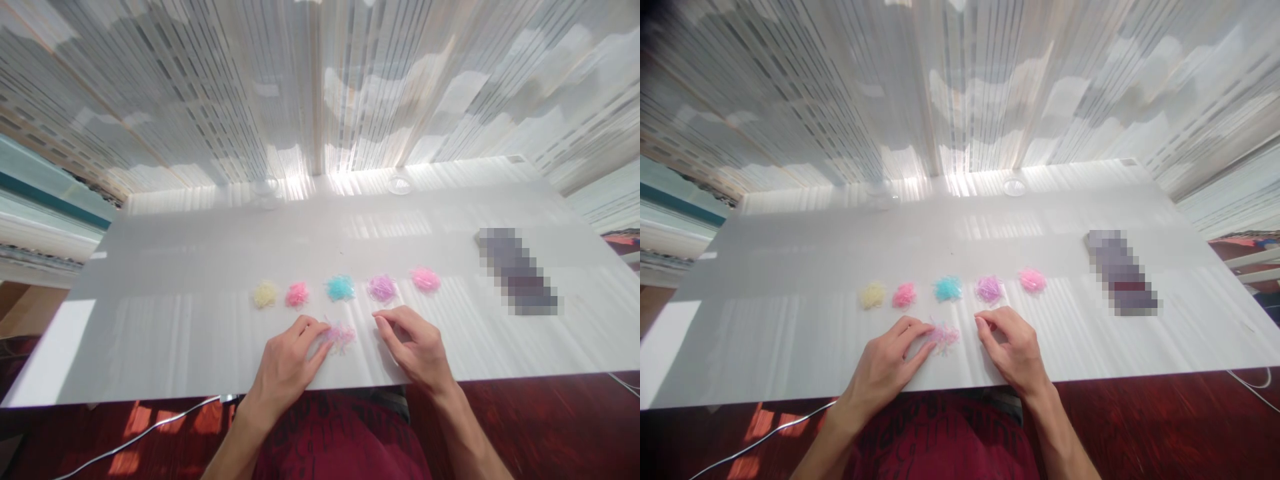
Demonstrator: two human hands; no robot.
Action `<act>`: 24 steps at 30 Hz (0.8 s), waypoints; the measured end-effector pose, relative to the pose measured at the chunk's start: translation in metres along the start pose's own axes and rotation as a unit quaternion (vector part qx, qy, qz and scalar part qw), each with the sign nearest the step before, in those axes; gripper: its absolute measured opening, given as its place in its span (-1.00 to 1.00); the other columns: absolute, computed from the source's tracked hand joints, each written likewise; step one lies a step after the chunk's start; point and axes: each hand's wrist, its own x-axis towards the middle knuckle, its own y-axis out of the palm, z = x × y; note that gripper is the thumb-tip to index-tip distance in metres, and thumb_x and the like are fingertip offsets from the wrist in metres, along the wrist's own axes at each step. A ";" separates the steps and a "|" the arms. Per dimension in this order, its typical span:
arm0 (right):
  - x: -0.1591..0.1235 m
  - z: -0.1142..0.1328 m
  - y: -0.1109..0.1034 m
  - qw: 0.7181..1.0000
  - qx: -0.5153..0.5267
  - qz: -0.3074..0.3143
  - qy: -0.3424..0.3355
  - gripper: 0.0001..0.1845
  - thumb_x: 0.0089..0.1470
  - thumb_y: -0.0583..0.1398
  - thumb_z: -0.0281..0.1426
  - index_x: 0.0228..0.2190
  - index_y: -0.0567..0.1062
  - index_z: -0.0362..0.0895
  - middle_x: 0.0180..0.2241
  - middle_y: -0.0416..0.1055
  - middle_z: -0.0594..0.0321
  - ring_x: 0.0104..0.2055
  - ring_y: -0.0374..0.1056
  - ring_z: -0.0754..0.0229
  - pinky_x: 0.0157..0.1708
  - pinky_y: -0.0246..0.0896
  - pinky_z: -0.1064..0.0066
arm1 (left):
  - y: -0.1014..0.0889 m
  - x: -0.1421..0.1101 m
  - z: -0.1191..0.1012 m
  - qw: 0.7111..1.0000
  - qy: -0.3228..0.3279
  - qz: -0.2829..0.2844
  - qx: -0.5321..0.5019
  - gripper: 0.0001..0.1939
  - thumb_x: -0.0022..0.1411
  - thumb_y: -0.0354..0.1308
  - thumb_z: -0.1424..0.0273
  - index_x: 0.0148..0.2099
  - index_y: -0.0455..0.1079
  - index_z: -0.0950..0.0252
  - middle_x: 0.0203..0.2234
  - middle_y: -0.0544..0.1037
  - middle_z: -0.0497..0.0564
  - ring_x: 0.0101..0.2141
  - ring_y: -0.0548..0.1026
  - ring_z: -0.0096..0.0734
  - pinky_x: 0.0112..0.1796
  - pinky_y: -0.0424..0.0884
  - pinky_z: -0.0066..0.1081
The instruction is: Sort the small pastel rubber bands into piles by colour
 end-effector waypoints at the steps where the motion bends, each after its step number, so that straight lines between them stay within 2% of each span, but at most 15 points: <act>1: 0.000 0.000 0.001 1.000 -0.006 0.000 -0.001 -0.90 0.29 0.22 -0.46 -0.26 0.56 -0.08 -0.36 0.57 0.25 -0.35 0.48 0.22 -0.32 0.38 0.40 | 0.002 0.000 0.000 1.000 0.008 -0.012 0.000 -0.86 0.44 0.15 0.37 0.00 0.47 0.16 -0.23 0.58 -0.08 -0.37 0.59 -0.44 -0.35 0.45 -0.47; 6: -0.005 0.010 0.007 1.000 -0.019 0.000 -0.009 -0.90 0.31 0.21 -0.45 -0.25 0.56 -0.07 -0.36 0.54 0.24 -0.33 0.47 0.19 -0.30 0.40 0.36 | 0.006 0.000 0.000 0.999 0.013 -0.043 -0.018 -0.89 0.44 0.15 0.40 -0.08 0.51 0.17 -0.28 0.60 -0.10 -0.37 0.58 -0.46 -0.35 0.43 -0.50; 11: -0.018 0.021 0.025 0.999 -0.014 0.034 -0.033 -0.82 0.31 0.23 -0.41 -0.06 0.54 -0.05 -0.23 0.51 0.15 -0.20 0.48 0.12 -0.19 0.48 0.28 | 0.006 -0.002 -0.002 0.998 -0.007 -0.047 -0.047 -0.88 0.43 0.15 0.40 -0.08 0.52 0.16 -0.26 0.61 -0.10 -0.43 0.54 -0.48 -0.34 0.43 -0.49; 15: -0.023 0.025 0.034 0.998 -0.038 0.028 -0.045 -0.73 0.29 0.26 -0.36 0.02 0.51 -0.04 -0.16 0.46 0.09 -0.12 0.47 0.05 -0.15 0.50 0.20 | 0.004 -0.002 0.000 0.993 -0.037 -0.045 -0.098 -0.89 0.43 0.16 0.37 -0.09 0.53 0.14 -0.29 0.61 -0.10 -0.45 0.49 -0.48 -0.33 0.44 -0.48; 19: -0.020 0.034 0.035 0.998 -0.011 0.027 -0.051 -0.76 0.31 0.24 -0.37 0.01 0.51 -0.04 -0.19 0.47 0.12 -0.16 0.48 0.09 -0.17 0.51 0.25 | 0.001 -0.003 0.000 0.982 -0.061 -0.052 -0.170 -0.88 0.43 0.16 0.34 -0.11 0.54 0.14 -0.30 0.62 -0.11 -0.47 0.45 -0.49 -0.34 0.42 -0.48; 24: -0.012 0.044 0.042 0.998 0.026 0.028 -0.041 -0.81 0.31 0.24 -0.38 -0.05 0.53 -0.04 -0.26 0.52 0.20 -0.26 0.49 0.17 -0.24 0.51 0.35 | 0.003 -0.004 -0.001 0.973 -0.050 -0.062 -0.218 -0.87 0.42 0.18 0.34 -0.10 0.55 0.18 -0.31 0.62 -0.08 -0.52 0.37 -0.52 -0.39 0.39 -0.49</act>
